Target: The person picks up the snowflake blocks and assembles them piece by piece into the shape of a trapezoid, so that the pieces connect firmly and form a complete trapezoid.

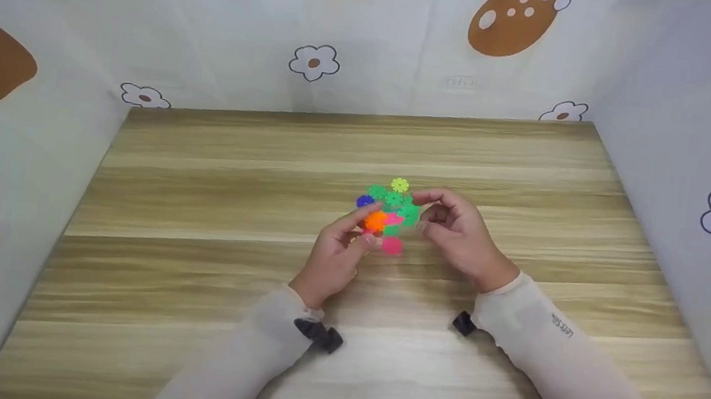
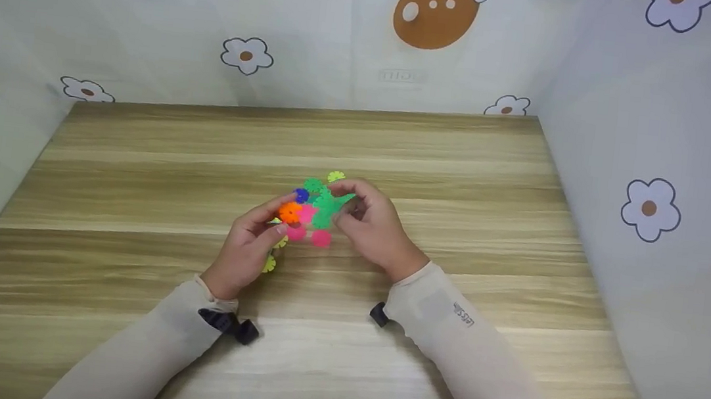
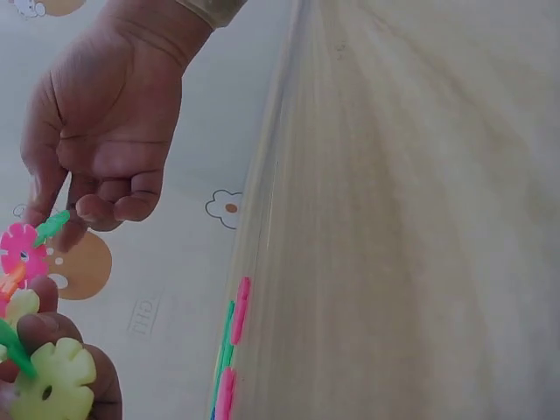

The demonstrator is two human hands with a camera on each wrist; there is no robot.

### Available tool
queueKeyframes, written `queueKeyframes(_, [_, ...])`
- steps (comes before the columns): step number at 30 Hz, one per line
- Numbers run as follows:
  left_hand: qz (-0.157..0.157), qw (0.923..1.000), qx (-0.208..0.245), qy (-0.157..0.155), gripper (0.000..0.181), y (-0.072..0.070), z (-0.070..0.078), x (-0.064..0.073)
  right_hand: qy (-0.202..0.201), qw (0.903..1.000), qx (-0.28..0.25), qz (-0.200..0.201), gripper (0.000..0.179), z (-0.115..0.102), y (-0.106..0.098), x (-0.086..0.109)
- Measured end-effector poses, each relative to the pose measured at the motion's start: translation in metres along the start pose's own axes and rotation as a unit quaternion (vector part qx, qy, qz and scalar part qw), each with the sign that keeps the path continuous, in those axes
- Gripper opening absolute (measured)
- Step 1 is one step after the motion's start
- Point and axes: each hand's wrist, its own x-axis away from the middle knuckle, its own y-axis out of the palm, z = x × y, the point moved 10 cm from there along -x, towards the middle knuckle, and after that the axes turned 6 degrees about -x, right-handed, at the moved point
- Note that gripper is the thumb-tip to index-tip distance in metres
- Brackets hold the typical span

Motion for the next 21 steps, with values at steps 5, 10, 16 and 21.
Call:
queueKeyframes(5, [0.022,0.9992,0.033,0.000,0.047,-0.006,0.000,-0.001,0.075,0.9967,0.026,-0.018,0.051,0.021,-0.005,-0.005])
queueKeyframes(10, [0.031,0.9989,0.034,-0.005,0.048,-0.008,-0.002,-0.001,0.167,0.9812,0.055,-0.081,0.066,0.045,0.001,-0.005])
queueKeyframes(16, [0.026,0.9986,0.046,-0.006,0.047,-0.005,-0.002,-0.001,0.223,0.9663,0.049,-0.118,0.077,0.063,0.003,-0.003])
queueKeyframes(21, [0.023,0.9987,0.044,-0.008,0.048,-0.005,-0.002,-0.001,0.239,0.9564,0.091,-0.141,0.080,0.065,-0.001,0.000])
